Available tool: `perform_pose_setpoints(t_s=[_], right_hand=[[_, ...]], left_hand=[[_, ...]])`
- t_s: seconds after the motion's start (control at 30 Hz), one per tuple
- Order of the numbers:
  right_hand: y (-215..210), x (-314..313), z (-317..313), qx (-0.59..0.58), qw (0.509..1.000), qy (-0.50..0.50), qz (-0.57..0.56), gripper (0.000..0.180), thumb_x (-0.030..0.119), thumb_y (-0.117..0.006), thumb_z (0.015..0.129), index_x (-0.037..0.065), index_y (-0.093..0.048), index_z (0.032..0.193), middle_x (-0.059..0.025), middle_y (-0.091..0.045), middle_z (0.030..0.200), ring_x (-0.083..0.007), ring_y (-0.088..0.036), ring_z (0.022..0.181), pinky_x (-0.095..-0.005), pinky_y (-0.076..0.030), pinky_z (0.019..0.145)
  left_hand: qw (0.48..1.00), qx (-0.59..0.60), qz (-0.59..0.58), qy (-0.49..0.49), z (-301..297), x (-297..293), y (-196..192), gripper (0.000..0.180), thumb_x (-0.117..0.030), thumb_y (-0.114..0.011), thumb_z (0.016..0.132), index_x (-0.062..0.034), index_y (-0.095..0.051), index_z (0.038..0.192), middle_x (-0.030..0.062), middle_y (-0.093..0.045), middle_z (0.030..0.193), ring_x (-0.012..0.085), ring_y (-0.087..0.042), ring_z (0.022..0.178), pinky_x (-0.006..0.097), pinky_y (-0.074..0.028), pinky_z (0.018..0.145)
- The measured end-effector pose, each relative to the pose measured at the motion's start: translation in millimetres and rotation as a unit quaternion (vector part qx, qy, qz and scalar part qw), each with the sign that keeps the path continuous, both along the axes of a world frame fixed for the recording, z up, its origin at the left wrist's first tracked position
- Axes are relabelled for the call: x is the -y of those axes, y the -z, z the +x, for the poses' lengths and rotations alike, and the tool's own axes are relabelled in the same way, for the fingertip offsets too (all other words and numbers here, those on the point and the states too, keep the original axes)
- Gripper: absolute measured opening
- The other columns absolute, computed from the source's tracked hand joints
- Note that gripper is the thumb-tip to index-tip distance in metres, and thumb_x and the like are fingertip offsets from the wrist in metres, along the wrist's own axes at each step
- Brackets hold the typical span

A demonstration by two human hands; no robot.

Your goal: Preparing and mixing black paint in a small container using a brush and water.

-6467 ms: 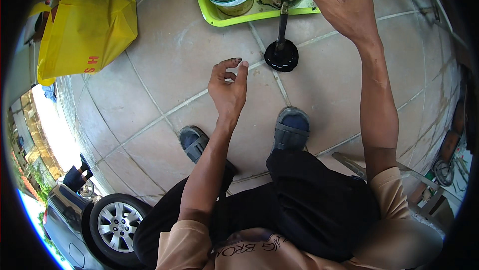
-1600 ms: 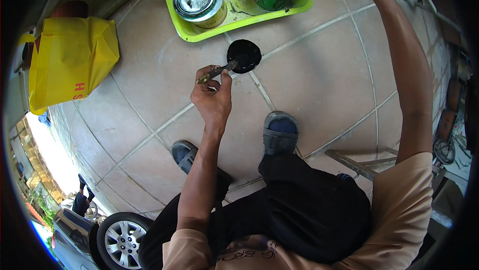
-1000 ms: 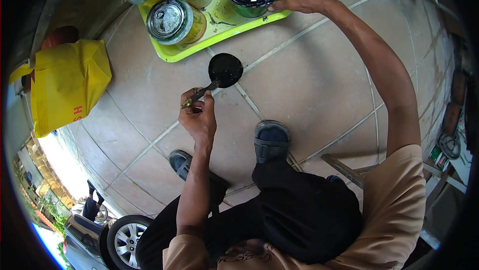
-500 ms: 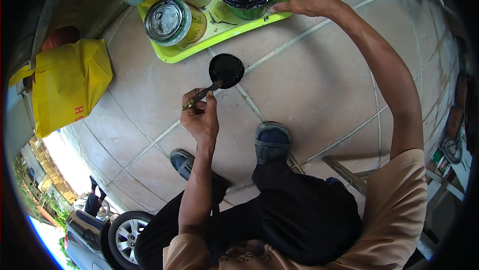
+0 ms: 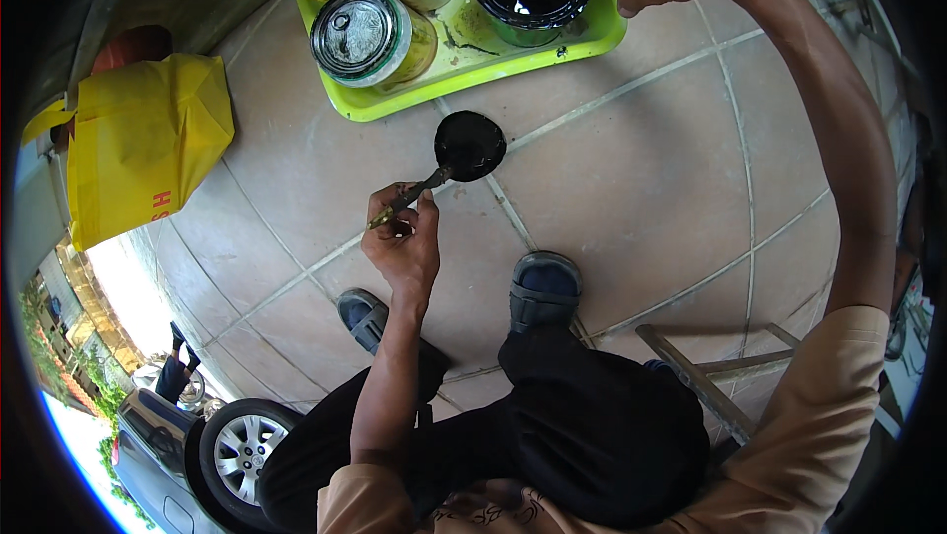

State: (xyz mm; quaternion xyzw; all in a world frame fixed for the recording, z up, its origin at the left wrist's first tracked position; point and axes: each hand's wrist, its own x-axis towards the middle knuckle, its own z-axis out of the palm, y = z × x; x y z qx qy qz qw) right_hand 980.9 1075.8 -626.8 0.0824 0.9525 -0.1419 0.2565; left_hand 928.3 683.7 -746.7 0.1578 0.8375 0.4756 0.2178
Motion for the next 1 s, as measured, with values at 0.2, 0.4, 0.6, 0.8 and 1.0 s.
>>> perform_pose_setpoints(t_s=[0.2, 0.4, 0.6, 0.8, 1.0], right_hand=[[4.6, 4.0, -21.8, 0.045, 0.997, -0.053, 0.028, 0.084, 0.021, -0.082, 0.070, 0.009, -0.041, 0.143, -0.0245, -0.063, 0.116, -0.0437, -0.063, 0.109, -0.0499, -0.051, 0.091], [21.2, 2.6, -25.3, 0.033, 0.994, -0.079, -0.064, 0.073, 0.021, -0.083, 0.070, 0.010, -0.046, 0.132, -0.0243, -0.064, 0.115, -0.0442, -0.063, 0.108, -0.0505, -0.050, 0.090], [29.5, 4.5, -9.2, -0.097, 0.992, -0.058, -0.063, 0.081, 0.033, -0.088, 0.067, 0.007, -0.046, 0.131, -0.0242, -0.065, 0.115, -0.0439, -0.063, 0.109, -0.0504, -0.050, 0.090], [53.2, 18.3, 19.5, -0.120, 0.986, 0.067, -0.094, 0.092, 0.039, -0.088, 0.069, 0.005, -0.040, 0.140, -0.0254, -0.064, 0.122, -0.0445, -0.062, 0.114, -0.0483, -0.050, 0.096], [91.4, 12.5, 39.0, -0.251, 0.954, 0.096, -0.135, 0.101, 0.034, -0.091, 0.068, 0.005, -0.035, 0.147, -0.0234, -0.064, 0.127, -0.0405, -0.063, 0.119, -0.0453, -0.049, 0.103]], left_hand=[[1.000, -0.008, -0.005, 0.004, 0.1, 2.7, 1.7, 0.016, -0.005, -0.075, 0.088, -0.0026, -0.066, 0.100, 0.0002, -0.070, 0.085, 0.0008, -0.050, 0.059, 0.018, -0.040, 0.055], [1.000, -0.020, -0.017, 0.016, 0.2, 2.9, -1.1, 0.016, -0.006, -0.074, 0.090, -0.0028, -0.066, 0.102, -0.0014, -0.067, 0.082, 0.0005, -0.049, 0.060, 0.018, -0.040, 0.056], [1.000, -0.026, -0.011, 0.012, 2.4, 0.5, -0.2, 0.016, -0.007, -0.074, 0.091, -0.0032, -0.066, 0.104, -0.0034, -0.064, 0.076, 0.0002, -0.049, 0.061, 0.018, -0.040, 0.056], [0.999, -0.040, -0.019, 0.000, 2.7, 1.4, -2.4, 0.017, -0.008, -0.075, 0.091, -0.0035, -0.066, 0.104, -0.0042, -0.062, 0.070, 0.0000, -0.049, 0.059, 0.018, -0.038, 0.056], [0.999, -0.040, -0.009, -0.002, 3.7, -1.7, -2.2, 0.018, -0.008, -0.076, 0.091, -0.0031, -0.066, 0.105, -0.0048, -0.059, 0.068, -0.0003, -0.048, 0.058, 0.018, -0.037, 0.056]])
